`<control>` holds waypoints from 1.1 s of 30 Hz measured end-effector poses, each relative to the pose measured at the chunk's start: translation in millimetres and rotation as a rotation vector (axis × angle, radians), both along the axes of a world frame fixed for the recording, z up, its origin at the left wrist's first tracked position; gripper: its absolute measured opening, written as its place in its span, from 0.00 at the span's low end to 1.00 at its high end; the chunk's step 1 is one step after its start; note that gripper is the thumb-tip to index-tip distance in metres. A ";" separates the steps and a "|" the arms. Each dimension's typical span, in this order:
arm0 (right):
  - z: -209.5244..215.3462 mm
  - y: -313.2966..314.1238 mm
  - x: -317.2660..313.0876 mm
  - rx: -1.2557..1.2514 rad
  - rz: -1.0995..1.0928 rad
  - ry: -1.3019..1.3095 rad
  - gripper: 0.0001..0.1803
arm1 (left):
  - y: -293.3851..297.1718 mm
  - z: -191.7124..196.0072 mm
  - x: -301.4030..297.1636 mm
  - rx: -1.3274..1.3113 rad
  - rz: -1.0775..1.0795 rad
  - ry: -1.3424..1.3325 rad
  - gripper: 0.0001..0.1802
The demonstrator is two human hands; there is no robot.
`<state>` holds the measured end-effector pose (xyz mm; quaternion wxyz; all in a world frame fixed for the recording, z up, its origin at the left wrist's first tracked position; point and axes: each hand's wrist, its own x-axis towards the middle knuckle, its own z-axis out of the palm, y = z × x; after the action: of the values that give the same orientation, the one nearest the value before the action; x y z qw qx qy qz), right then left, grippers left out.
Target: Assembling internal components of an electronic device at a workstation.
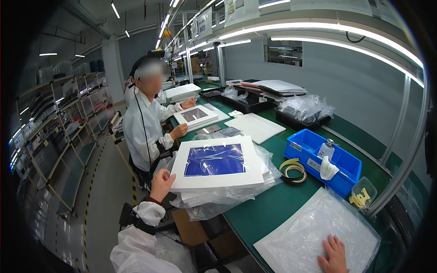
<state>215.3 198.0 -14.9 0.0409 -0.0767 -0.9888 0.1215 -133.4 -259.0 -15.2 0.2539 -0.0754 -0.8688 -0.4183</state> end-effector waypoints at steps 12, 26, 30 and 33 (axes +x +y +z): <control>1.0 1.5 -0.1 -0.028 0.019 0.046 0.25 | -7.8 -0.6 -1.4 0.468 -0.192 -0.700 0.18; 1.4 2.3 0.7 -0.042 0.028 0.061 0.24 | -4.7 -9.6 -6.6 1.079 -0.334 -0.879 0.17; 1.5 2.0 -0.4 -0.041 0.029 0.067 0.23 | -4.5 -11.4 -7.9 1.051 -0.357 -0.851 0.17; 2.4 1.8 -0.5 -0.054 0.020 0.063 0.23 | -0.9 -4.2 -6.5 1.032 -0.329 -0.819 0.17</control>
<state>214.8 199.8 -12.5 0.0686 -0.0638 -0.9841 0.1510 -139.9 -259.9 -19.5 -0.1593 0.0888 -0.5612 -0.8073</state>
